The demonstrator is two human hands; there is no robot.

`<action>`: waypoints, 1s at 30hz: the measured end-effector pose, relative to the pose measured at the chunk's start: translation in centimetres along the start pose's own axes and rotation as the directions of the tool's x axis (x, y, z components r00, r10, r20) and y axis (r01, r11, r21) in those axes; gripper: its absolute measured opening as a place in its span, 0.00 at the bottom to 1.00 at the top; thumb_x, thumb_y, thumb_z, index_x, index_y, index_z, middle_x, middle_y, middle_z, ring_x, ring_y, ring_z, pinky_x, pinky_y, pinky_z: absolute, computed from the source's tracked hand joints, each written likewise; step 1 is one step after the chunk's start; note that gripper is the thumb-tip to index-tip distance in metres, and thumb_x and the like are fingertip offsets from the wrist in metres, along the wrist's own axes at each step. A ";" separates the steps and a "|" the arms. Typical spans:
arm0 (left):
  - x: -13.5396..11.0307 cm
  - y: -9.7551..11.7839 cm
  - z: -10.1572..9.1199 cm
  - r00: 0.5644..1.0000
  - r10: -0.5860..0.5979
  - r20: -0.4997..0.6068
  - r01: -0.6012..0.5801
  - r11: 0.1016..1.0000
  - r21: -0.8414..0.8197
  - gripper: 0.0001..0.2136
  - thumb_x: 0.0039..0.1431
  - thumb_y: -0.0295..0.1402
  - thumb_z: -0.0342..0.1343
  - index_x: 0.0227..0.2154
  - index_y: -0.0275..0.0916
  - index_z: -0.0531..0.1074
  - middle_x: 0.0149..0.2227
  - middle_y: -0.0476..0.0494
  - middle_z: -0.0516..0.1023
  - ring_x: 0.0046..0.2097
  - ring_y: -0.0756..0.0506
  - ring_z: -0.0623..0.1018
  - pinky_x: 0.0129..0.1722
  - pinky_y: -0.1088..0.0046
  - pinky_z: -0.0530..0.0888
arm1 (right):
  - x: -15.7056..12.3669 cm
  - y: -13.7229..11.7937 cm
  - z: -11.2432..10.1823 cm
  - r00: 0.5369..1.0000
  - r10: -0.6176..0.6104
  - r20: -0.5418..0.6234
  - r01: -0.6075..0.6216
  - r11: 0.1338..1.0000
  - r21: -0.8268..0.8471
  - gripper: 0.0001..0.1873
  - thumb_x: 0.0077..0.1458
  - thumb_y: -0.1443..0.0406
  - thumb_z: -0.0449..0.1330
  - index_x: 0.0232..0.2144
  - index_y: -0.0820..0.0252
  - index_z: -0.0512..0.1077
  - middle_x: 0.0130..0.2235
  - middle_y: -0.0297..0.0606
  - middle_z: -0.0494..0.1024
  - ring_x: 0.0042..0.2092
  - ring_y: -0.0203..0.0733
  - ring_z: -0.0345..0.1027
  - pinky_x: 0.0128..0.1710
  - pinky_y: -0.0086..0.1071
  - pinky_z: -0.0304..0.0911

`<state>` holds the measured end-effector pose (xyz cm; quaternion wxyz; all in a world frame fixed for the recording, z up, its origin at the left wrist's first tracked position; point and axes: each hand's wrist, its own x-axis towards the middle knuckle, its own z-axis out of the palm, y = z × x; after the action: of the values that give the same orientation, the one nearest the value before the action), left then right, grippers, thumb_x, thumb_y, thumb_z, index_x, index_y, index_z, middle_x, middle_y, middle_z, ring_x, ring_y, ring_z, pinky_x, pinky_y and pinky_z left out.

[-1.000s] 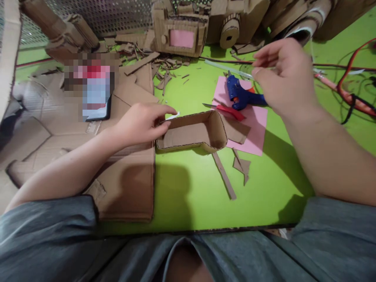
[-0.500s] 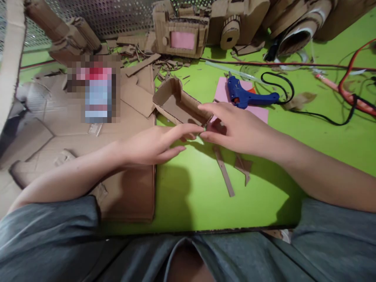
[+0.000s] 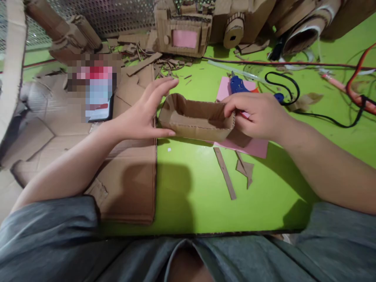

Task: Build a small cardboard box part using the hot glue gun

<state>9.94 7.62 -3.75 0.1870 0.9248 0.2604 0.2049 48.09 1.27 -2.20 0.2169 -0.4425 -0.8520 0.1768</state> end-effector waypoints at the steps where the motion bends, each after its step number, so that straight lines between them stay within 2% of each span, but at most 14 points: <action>1: 0.0 0.2 -0.3 1.000 0.001 0.026 -0.001 1.000 -0.008 0.57 0.68 0.77 0.60 0.87 0.48 0.52 0.86 0.32 0.63 0.84 0.27 0.70 0.78 0.40 0.81 | -0.2 0.4 -0.1 0.999 -0.039 0.012 0.039 0.999 0.008 0.13 0.59 0.72 0.59 0.36 0.47 0.79 0.47 0.38 0.90 0.51 0.60 0.87 0.53 0.54 0.81; 4: -0.1 -0.1 -1.6 0.991 -0.055 0.120 0.048 0.997 0.061 0.59 0.65 0.81 0.58 0.88 0.52 0.52 0.85 0.36 0.67 0.81 0.27 0.75 0.80 0.40 0.77 | -1.2 1.5 -0.2 0.993 -0.121 0.004 0.121 0.992 0.024 0.14 0.60 0.72 0.58 0.36 0.46 0.79 0.49 0.37 0.91 0.55 0.58 0.88 0.55 0.54 0.84; 7: -0.6 -1.6 -2.5 0.977 -0.173 0.122 0.141 0.962 0.236 0.57 0.64 0.81 0.57 0.86 0.53 0.58 0.80 0.36 0.73 0.76 0.26 0.77 0.80 0.37 0.75 | -2.6 2.0 -0.3 0.987 -0.157 -0.028 0.158 0.987 0.033 0.14 0.61 0.72 0.59 0.38 0.45 0.79 0.54 0.37 0.92 0.58 0.57 0.89 0.56 0.53 0.85; 10: -1.3 -2.9 -2.2 0.951 -0.302 0.063 0.260 0.894 0.365 0.48 0.74 0.72 0.53 0.85 0.50 0.60 0.78 0.34 0.74 0.74 0.27 0.79 0.75 0.38 0.78 | -3.5 2.2 0.1 0.982 -0.172 -0.075 0.176 0.983 0.052 0.17 0.65 0.73 0.58 0.40 0.43 0.81 0.57 0.34 0.92 0.60 0.54 0.89 0.58 0.52 0.86; 12: -1.6 -3.3 -1.7 0.939 -0.340 0.054 0.292 0.869 0.399 0.39 0.78 0.64 0.53 0.82 0.49 0.66 0.73 0.34 0.79 0.69 0.28 0.82 0.67 0.41 0.82 | -3.6 2.3 0.9 0.977 -0.185 -0.108 0.193 0.979 0.065 0.20 0.68 0.73 0.57 0.44 0.40 0.83 0.58 0.32 0.92 0.61 0.52 0.88 0.60 0.52 0.87; 14: -1.9 -3.4 -1.4 0.943 -0.329 0.061 0.278 0.871 0.405 0.32 0.78 0.60 0.55 0.75 0.51 0.75 0.67 0.37 0.84 0.63 0.29 0.85 0.61 0.43 0.84 | -3.5 2.4 2.0 0.970 -0.201 -0.134 0.211 0.975 0.067 0.21 0.70 0.72 0.56 0.48 0.41 0.84 0.59 0.33 0.91 0.63 0.52 0.88 0.62 0.53 0.87; 17: -1.9 -3.6 -1.4 0.963 -0.268 0.039 0.235 0.898 0.372 0.27 0.72 0.60 0.61 0.65 0.55 0.83 0.62 0.42 0.88 0.56 0.29 0.86 0.57 0.44 0.83 | -3.3 2.5 3.6 0.967 -0.195 -0.165 0.207 0.977 0.056 0.18 0.73 0.67 0.57 0.52 0.44 0.85 0.63 0.39 0.89 0.64 0.55 0.87 0.65 0.58 0.86; 20: -1.6 -4.4 -1.3 0.977 -0.212 0.023 0.190 0.915 0.356 0.24 0.63 0.58 0.70 0.56 0.52 0.85 0.57 0.43 0.88 0.56 0.29 0.83 0.65 0.38 0.80 | -3.6 2.2 4.5 0.975 -0.158 -0.155 0.168 0.984 0.053 0.16 0.76 0.58 0.59 0.56 0.42 0.86 0.66 0.42 0.87 0.64 0.59 0.85 0.66 0.65 0.84; 22: -1.4 -5.2 -0.8 0.983 -0.185 0.021 0.165 0.917 0.362 0.23 0.61 0.55 0.72 0.52 0.48 0.84 0.55 0.41 0.87 0.60 0.29 0.80 0.70 0.34 0.77 | -3.9 2.0 4.5 0.981 -0.118 -0.152 0.128 0.990 0.053 0.18 0.77 0.55 0.59 0.60 0.35 0.85 0.69 0.38 0.85 0.67 0.60 0.82 0.71 0.67 0.80; 24: -1.2 -6.0 0.1 0.988 -0.157 0.003 0.145 0.919 0.366 0.23 0.63 0.56 0.70 0.53 0.47 0.81 0.56 0.41 0.84 0.62 0.30 0.78 0.72 0.36 0.76 | -4.1 1.8 4.5 0.987 -0.064 -0.146 0.072 0.996 0.051 0.20 0.75 0.52 0.60 0.63 0.28 0.83 0.73 0.34 0.82 0.71 0.61 0.78 0.75 0.68 0.75; 25: -1.2 -6.4 0.6 0.989 -0.146 -0.013 0.141 0.918 0.371 0.23 0.65 0.56 0.68 0.53 0.47 0.80 0.56 0.41 0.83 0.62 0.32 0.76 0.72 0.38 0.76 | -4.1 1.7 4.4 0.990 -0.044 -0.134 0.051 0.997 0.050 0.20 0.74 0.50 0.62 0.64 0.28 0.83 0.73 0.34 0.81 0.72 0.63 0.77 0.76 0.69 0.74; 28: -1.2 -7.5 2.1 0.990 -0.131 -0.049 0.140 0.914 0.382 0.24 0.72 0.60 0.62 0.56 0.47 0.75 0.54 0.41 0.79 0.59 0.35 0.73 0.71 0.40 0.75 | -3.8 1.6 4.2 0.996 -0.039 -0.079 0.042 0.998 0.044 0.22 0.68 0.44 0.66 0.60 0.34 0.84 0.71 0.39 0.83 0.71 0.69 0.77 0.73 0.75 0.75; 30: -1.2 -7.9 2.4 0.988 -0.137 -0.068 0.153 0.911 0.383 0.24 0.77 0.61 0.55 0.57 0.47 0.73 0.53 0.42 0.77 0.58 0.36 0.70 0.73 0.39 0.71 | -3.6 1.4 4.0 0.997 -0.035 -0.069 0.037 0.999 0.031 0.21 0.69 0.42 0.65 0.58 0.35 0.85 0.71 0.39 0.83 0.70 0.68 0.77 0.72 0.73 0.75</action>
<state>6.96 12.67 -9.75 0.0101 0.9173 0.3674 0.1532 48.79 -1.34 -7.02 0.2563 -0.4295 -0.8489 0.1711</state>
